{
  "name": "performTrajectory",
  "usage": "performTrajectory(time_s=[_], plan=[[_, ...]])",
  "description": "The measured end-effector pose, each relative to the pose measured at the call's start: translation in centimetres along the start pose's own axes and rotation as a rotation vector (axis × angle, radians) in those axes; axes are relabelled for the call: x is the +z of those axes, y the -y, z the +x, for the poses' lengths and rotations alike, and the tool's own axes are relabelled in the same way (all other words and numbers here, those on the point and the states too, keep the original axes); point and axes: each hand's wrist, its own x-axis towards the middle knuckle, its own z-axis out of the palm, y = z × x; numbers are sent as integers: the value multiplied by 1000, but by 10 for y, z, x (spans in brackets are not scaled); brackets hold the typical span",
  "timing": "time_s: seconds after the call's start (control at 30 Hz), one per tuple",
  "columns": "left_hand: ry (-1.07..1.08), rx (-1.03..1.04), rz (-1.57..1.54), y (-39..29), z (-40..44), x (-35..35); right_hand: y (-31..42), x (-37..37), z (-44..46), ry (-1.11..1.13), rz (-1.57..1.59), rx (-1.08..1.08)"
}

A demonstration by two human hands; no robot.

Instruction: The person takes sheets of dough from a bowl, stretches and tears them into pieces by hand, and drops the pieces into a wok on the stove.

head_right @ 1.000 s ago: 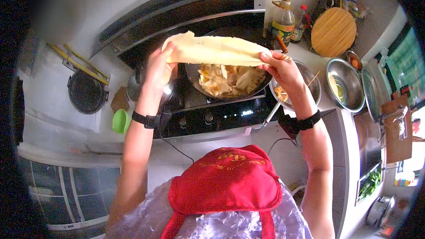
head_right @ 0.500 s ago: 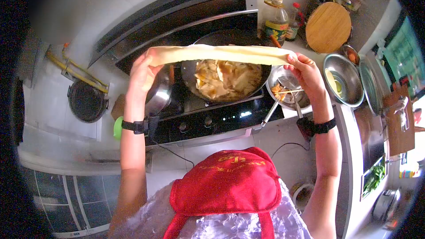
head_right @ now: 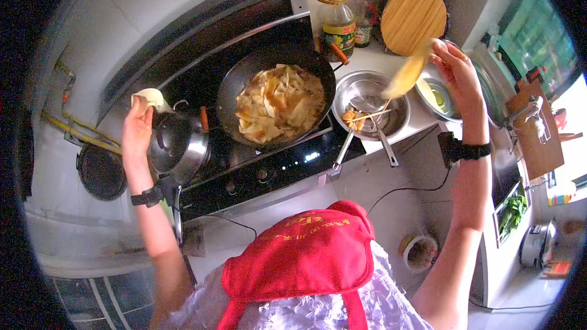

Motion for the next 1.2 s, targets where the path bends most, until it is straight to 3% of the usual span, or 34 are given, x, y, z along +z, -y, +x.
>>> performTrajectory(time_s=[0.07, 0.2, 0.37, 0.47, 0.5, 0.57, 0.6, 0.67, 0.7, 0.73, 0.83, 0.9, 0.93, 1.0, 1.07, 1.2], plan=[[67, -21, 102, -9, -13, 17, 5, -3, 8, -28, -286, 26], [153, 14, 264, -25, -33, 42, -11, -20, 40, -13, -480, 59], [261, 11, 364, -17, -51, 55, -61, -25, 62, -28, -368, 70], [277, -25, 391, -1, -55, 60, -122, -29, 84, -51, -305, 192], [267, -53, 406, 4, -58, 66, -166, -52, 102, 73, -524, 104], [322, -76, 399, 15, -64, 79, -182, -35, 87, 77, -1131, 241], [344, -100, 407, 16, -70, 88, -177, -16, 74, 90, -1278, 305], [327, -41, 615, 26, -72, 97, -146, 39, 48, 197, -1156, 271], [347, 58, 708, 31, -73, 107, -228, 5, 89, 362, -806, -77], [379, 146, 803, 36, -76, 117, -146, 79, 34, 467, -712, 30], [529, 170, 739, 39, -96, 150, -57, 185, -48, 834, -189, 27], [569, 197, 822, 41, -111, 169, -51, 223, -83, 879, -49, -43], [597, 224, 824, 45, -114, 174, -50, 239, -94, 844, -43, -210], [699, 125, 613, 51, -120, 183, -57, 254, -97, 745, 33, -96], [744, 306, 792, 45, -121, 184, -47, 251, -95, 728, -54, 60], [622, 419, 706, 50, -119, 178, -53, 247, -100, 716, -32, 110]])
